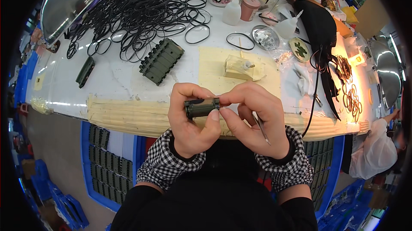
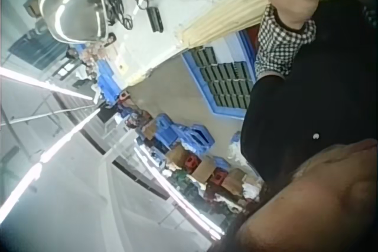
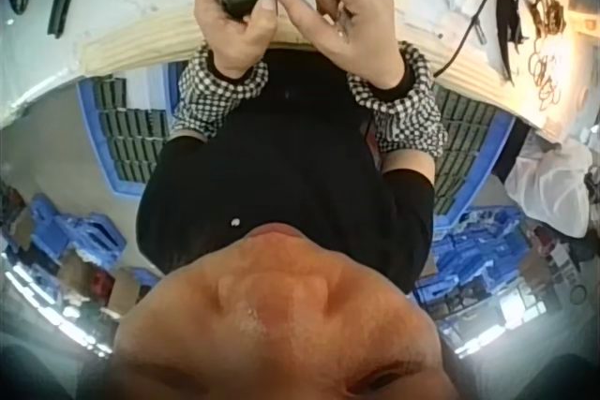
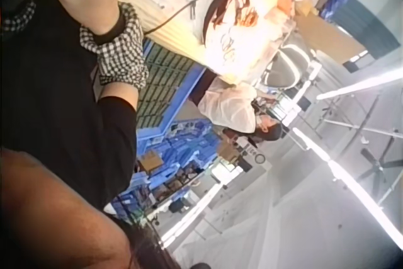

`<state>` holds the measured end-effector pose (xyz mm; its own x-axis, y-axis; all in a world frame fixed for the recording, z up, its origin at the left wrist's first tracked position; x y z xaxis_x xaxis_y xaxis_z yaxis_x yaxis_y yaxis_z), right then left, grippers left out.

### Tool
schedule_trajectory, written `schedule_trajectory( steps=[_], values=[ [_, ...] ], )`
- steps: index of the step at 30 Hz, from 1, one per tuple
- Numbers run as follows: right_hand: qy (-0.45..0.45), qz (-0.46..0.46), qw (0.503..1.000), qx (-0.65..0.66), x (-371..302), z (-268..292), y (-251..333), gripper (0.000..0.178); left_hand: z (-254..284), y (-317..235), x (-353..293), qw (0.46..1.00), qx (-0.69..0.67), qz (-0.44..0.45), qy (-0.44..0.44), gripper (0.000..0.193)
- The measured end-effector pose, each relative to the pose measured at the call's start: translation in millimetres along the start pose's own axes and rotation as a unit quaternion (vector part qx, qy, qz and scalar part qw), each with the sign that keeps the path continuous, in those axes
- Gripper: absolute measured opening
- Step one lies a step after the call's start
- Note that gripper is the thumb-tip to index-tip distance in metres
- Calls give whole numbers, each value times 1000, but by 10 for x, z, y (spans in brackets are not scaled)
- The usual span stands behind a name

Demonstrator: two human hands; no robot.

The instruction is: The recorder is assembling small electronic components onto a connector housing using tweezers.

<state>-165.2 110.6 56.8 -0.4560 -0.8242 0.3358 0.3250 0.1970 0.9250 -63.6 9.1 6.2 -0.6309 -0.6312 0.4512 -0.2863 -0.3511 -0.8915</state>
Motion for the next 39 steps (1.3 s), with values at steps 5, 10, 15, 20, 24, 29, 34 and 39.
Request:
schedule_trajectory(
  steps=[5,10,15,20,24,29,34,39],
  values=[
    [-1,16,1000,13,-4,-15,-15,20,-11,14,-14,1000,-20,-7,11,32],
    [-3,12,1000,-11,-4,-7,41,21,-53,80,-1,971,-205,115,50,30],
    [-42,15,999,-14,-26,127,185,20,-193,127,10,825,-490,237,152,29],
    [-60,36,997,-36,-104,260,184,16,-249,141,-6,772,-553,256,179,30],
    [-55,25,997,-40,-151,269,176,14,-264,139,-9,757,-570,260,186,31],
    [-49,22,998,-31,-163,247,165,14,-257,140,-26,751,-574,267,189,31],
    [-45,16,999,-22,-181,241,153,14,-274,141,-25,748,-573,273,196,31],
    [-28,-32,999,-19,-242,274,221,15,-308,129,-43,749,-564,281,204,32]
  ],
)
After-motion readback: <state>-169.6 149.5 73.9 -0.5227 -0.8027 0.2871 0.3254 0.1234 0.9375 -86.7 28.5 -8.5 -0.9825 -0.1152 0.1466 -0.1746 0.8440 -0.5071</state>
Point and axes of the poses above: each hand's wrist, its own x-axis towards the middle knuckle, its own z-axis out of the back of the hand, y = z × x, the point moved 4 cm from there along x, towards the middle knuckle, and after that the axes turned 12 degrees about x, right-handed, at the moved point
